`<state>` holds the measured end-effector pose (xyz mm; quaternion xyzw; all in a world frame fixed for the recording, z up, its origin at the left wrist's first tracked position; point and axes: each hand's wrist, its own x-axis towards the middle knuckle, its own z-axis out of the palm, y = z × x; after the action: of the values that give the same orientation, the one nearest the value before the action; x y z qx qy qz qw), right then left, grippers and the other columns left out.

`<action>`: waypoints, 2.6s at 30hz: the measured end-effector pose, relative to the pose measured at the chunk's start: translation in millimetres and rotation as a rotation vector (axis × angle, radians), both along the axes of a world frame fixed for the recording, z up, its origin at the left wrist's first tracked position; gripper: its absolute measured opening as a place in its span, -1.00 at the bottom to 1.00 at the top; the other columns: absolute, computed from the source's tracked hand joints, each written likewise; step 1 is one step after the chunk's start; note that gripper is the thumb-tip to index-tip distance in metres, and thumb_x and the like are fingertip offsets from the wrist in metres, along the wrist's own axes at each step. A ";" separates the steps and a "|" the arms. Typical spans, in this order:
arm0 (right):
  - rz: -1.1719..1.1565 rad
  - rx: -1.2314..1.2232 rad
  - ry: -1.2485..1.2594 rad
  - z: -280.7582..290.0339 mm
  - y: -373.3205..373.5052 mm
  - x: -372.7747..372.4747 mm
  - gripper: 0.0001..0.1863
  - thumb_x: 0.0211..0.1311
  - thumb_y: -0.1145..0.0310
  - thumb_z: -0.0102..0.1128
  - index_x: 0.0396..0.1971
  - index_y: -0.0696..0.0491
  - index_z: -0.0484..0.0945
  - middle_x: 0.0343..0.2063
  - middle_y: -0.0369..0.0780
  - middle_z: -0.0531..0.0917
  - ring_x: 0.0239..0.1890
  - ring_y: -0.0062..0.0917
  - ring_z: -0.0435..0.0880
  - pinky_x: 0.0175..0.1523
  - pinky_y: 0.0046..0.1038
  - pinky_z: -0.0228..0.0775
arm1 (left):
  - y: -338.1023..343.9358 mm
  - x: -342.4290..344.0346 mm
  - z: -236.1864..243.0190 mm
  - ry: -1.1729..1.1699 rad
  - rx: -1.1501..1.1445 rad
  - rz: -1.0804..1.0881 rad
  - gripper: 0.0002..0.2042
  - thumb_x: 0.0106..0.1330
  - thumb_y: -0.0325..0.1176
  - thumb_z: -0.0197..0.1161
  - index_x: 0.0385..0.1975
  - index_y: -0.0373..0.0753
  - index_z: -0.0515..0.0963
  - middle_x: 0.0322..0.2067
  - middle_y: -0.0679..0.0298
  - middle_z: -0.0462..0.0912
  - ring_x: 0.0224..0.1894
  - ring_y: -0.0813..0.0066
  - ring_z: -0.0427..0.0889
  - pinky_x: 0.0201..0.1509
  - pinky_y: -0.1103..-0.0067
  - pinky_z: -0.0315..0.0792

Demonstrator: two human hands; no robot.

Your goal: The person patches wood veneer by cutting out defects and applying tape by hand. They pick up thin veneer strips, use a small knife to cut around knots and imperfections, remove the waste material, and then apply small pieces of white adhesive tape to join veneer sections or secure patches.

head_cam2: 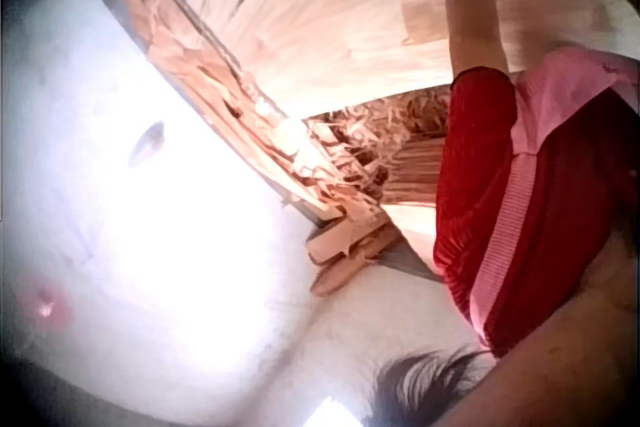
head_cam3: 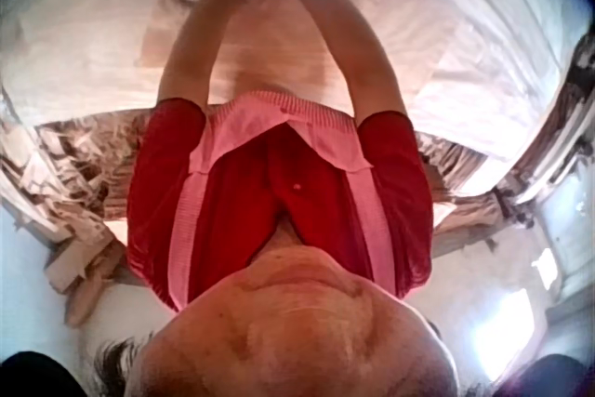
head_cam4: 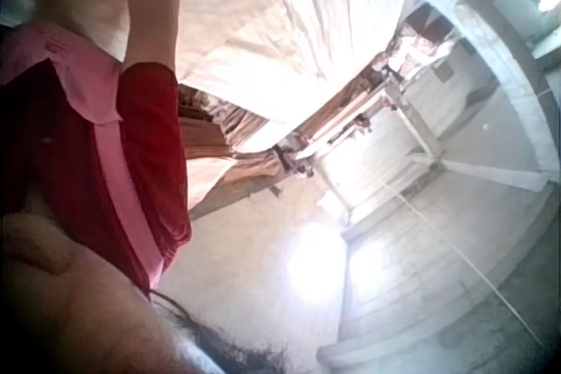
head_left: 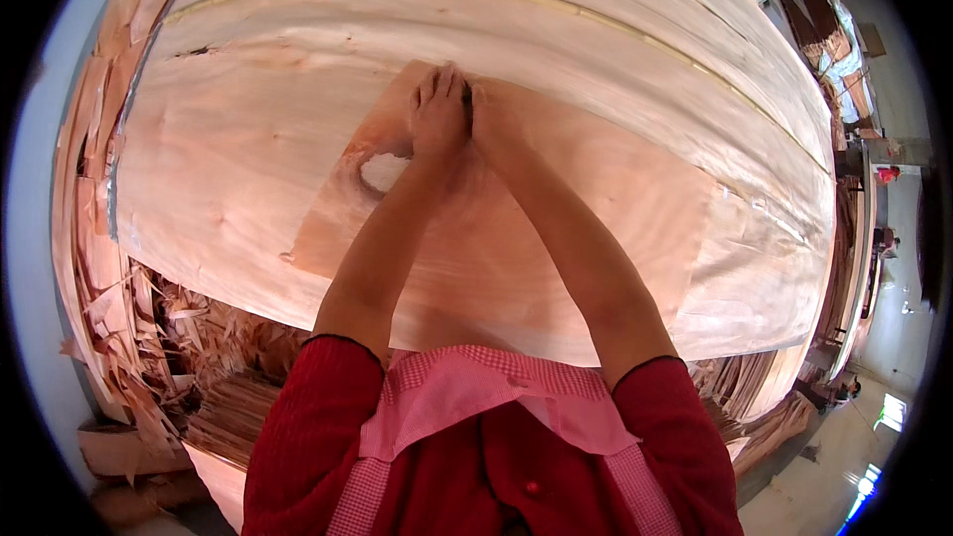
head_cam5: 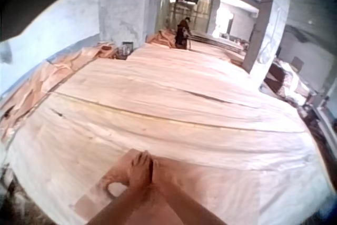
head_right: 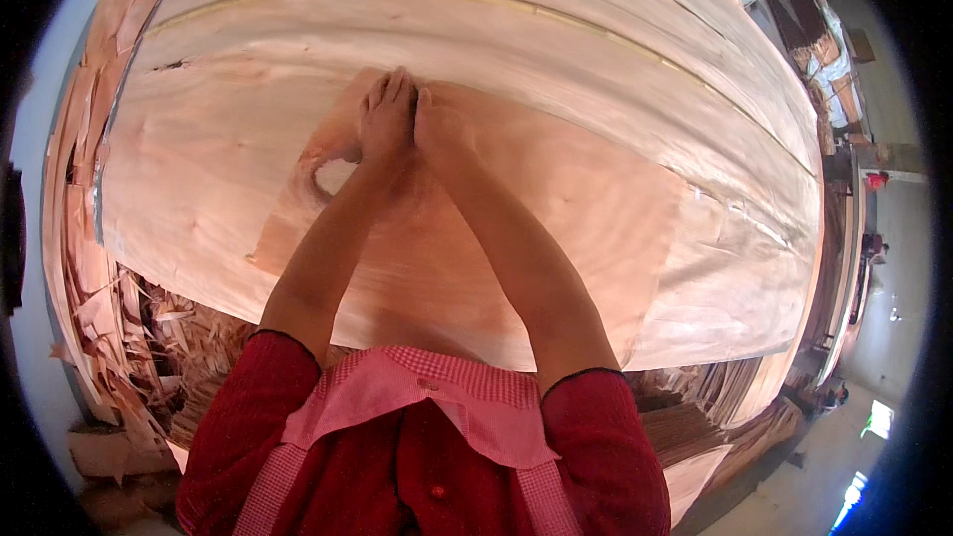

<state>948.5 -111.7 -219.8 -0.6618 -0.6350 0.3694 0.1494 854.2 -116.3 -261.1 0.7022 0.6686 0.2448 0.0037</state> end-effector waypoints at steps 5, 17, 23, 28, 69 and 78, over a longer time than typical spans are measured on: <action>0.150 0.426 -0.008 -3.0 -32.1 26.7 -0.58 0.24 0.36 -0.24 0.12 0.01 0.23 -0.09 -0.03 0.50 -0.09 -0.15 0.51 0.02 -0.20 0.32 | 3.2 -6.8 -8.4 0.086 -0.040 0.031 -0.53 0.22 -0.12 -0.02 0.07 -0.26 0.32 0.17 0.31 0.25 0.23 0.34 0.13 0.25 0.36 0.01; 0.361 0.282 -0.505 11.7 -71.1 210.5 -0.47 0.09 0.57 -0.14 0.06 -0.26 0.35 -0.16 -0.24 0.56 -0.22 -0.35 0.57 -0.15 -0.33 0.40 | 0.4 22.9 20.7 0.051 0.025 -0.030 -0.55 0.06 -0.10 0.17 -0.04 -0.10 0.36 0.05 0.28 0.32 0.12 0.29 0.25 0.12 0.27 0.17; 0.361 0.242 -0.508 22.7 -68.3 207.5 -0.50 0.10 0.59 -0.15 0.01 -0.23 0.42 -0.19 -0.24 0.56 -0.20 -0.35 0.54 -0.18 -0.35 0.40 | -5.8 62.1 13.8 0.203 -0.132 -0.111 -0.70 0.16 -0.18 0.08 -0.16 -0.17 0.38 -0.05 0.18 0.34 0.07 0.18 0.27 0.09 0.22 0.17; 0.410 0.312 -0.511 24.5 -69.9 238.4 -0.47 0.07 0.63 -0.16 0.00 -0.25 0.43 -0.19 -0.23 0.56 -0.20 -0.34 0.55 -0.20 -0.35 0.40 | -40.9 112.8 6.6 0.096 0.002 0.161 -0.45 0.27 -0.01 -0.08 0.12 -0.29 0.20 0.17 0.02 0.14 0.24 0.07 0.05 0.26 0.16 -0.08; 0.505 0.473 -0.447 24.8 30.0 115.5 -0.72 0.13 0.19 -0.05 -0.14 -0.22 0.49 -0.26 -0.25 0.60 -0.24 -0.34 0.60 -0.19 -0.28 0.45 | -38.0 110.4 4.5 -0.060 -0.012 0.173 -0.35 0.14 -0.08 0.09 0.10 -0.46 0.14 0.10 -0.06 0.17 0.17 -0.12 0.09 0.20 0.03 -0.05; 0.401 0.397 -0.557 -0.3 28.7 133.1 -0.72 0.10 0.31 -0.02 -0.15 -0.06 0.47 -0.24 -0.20 0.58 -0.14 -0.33 0.57 -0.18 -0.31 0.47 | -44.3 114.3 18.4 0.114 -0.233 0.019 -0.37 0.16 0.08 0.02 0.21 -0.02 0.13 0.22 -0.11 -0.03 0.26 -0.31 -0.19 0.19 -0.14 -0.26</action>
<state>1081.5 -83.0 -220.1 -0.5577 -0.8270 0.0674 0.0213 968.5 -160.6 -242.7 0.7035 0.6981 0.1251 0.0450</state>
